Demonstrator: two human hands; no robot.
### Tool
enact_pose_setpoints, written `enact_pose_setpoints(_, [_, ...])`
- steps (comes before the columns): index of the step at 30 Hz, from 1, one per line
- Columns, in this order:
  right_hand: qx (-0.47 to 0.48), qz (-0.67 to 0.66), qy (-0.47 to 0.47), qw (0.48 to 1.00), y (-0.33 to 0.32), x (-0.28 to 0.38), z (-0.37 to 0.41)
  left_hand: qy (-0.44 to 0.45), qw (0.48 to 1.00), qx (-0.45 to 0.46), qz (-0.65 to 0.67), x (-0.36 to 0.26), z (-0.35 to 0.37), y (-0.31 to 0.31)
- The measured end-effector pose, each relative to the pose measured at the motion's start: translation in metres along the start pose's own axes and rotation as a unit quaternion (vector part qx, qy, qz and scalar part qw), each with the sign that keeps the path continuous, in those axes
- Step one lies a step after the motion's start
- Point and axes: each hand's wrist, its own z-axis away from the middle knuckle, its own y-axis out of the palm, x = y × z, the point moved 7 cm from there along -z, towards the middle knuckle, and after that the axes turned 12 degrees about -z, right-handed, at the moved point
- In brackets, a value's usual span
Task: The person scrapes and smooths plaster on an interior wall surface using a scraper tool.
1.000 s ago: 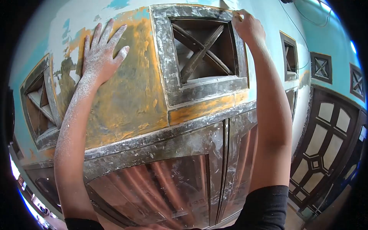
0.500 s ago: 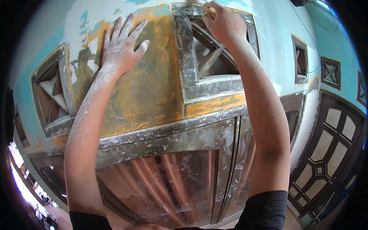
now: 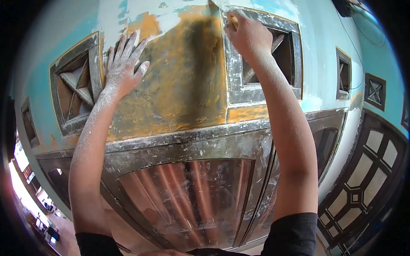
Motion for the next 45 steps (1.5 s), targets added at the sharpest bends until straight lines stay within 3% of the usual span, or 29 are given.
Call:
enact_pose_setpoints(3, [-0.07, -0.041, -0.017, 0.997, 0.002, -0.008, -0.027, -0.029, 1.0, -0.004, -0.004, -0.006, 0.005, -0.002])
enact_pose_setpoints(14, [0.003, -0.124, 0.049, 0.991, 0.058, 0.061, 0.118, -0.067, 0.997, 0.014, 0.026, -0.018, 0.064, -0.011])
enact_pose_setpoints(17, [-0.095, -0.162, 0.001, 0.982, 0.063, 0.063, 0.137, -0.076, 0.996, 0.015, 0.041, -0.021, 0.073, -0.01])
enact_pose_setpoints(23, [-0.143, -0.186, -0.037, 0.971, 0.064, 0.062, 0.146, -0.08, 0.995, 0.032, 0.056, -0.03, 0.096, -0.016])
enact_pose_setpoints(36, [-0.065, -0.183, -0.1, 0.976, 0.071, 0.088, 0.208, -0.078, 0.99, 0.09, 0.077, -0.057, 0.154, -0.025])
enact_pose_setpoints(45, [0.026, -0.29, 0.019, 0.957, 0.061, 0.096, 0.168, -0.073, 0.996, 0.031, 0.034, 0.009, 0.101, -0.01])
